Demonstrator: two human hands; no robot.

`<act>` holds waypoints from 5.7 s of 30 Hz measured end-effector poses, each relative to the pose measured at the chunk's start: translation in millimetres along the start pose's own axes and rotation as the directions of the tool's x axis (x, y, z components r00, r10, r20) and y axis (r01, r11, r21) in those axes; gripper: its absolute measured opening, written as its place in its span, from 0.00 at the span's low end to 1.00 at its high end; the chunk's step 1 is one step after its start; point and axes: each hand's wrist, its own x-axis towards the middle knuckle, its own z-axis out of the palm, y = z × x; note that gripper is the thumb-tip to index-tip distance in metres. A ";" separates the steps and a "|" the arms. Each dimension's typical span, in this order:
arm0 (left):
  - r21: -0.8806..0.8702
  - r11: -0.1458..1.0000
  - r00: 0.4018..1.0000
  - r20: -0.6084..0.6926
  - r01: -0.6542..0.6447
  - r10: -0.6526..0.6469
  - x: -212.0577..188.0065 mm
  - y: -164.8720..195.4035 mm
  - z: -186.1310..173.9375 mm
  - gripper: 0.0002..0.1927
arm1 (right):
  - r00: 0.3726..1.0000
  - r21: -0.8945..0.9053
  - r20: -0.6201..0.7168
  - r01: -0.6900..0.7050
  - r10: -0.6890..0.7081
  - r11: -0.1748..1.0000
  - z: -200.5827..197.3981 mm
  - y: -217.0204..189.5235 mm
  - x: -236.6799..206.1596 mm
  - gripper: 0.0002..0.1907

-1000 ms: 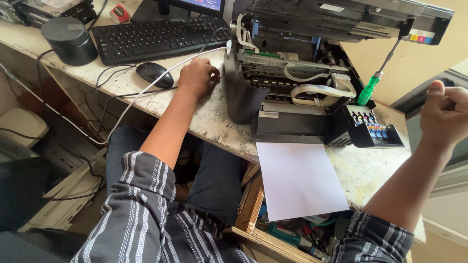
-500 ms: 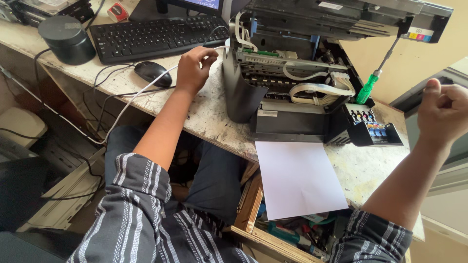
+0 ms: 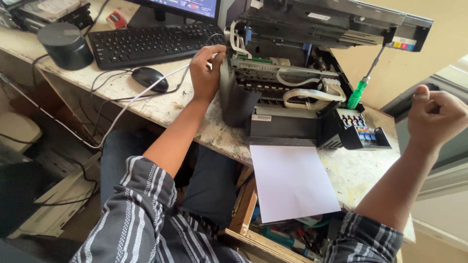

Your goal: The person repairs an ink-tank printer on a workbench. They use a screwdriver on the printer's internal mechanism, hold the printer body, operate the computer mouse and keyboard, then remove a white plastic component from the printer and handle it by hand.

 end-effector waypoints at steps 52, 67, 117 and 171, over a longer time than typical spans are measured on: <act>0.277 0.896 0.938 0.122 -0.346 0.325 -8.5 19.4 -16.1 0.17 | 0.999 0.016 0.051 0.010 -0.011 1.000 4.6 -17.6 1.1 0.05; 0.267 0.884 0.923 0.149 -0.383 0.355 -6.7 16.8 -17.2 0.17 | 0.999 0.051 0.045 0.009 -0.011 0.999 4.1 -18.4 1.2 0.06; 0.216 0.925 0.946 0.156 -0.313 0.284 -10.2 20.8 -14.7 0.12 | 0.995 0.032 0.087 0.035 -0.038 0.999 4.6 -14.4 2.6 0.20; 0.276 0.918 0.958 0.105 -0.285 0.266 -7.0 12.1 -13.1 0.08 | 0.995 0.030 0.100 -0.026 0.023 0.999 1.9 -32.6 1.4 0.10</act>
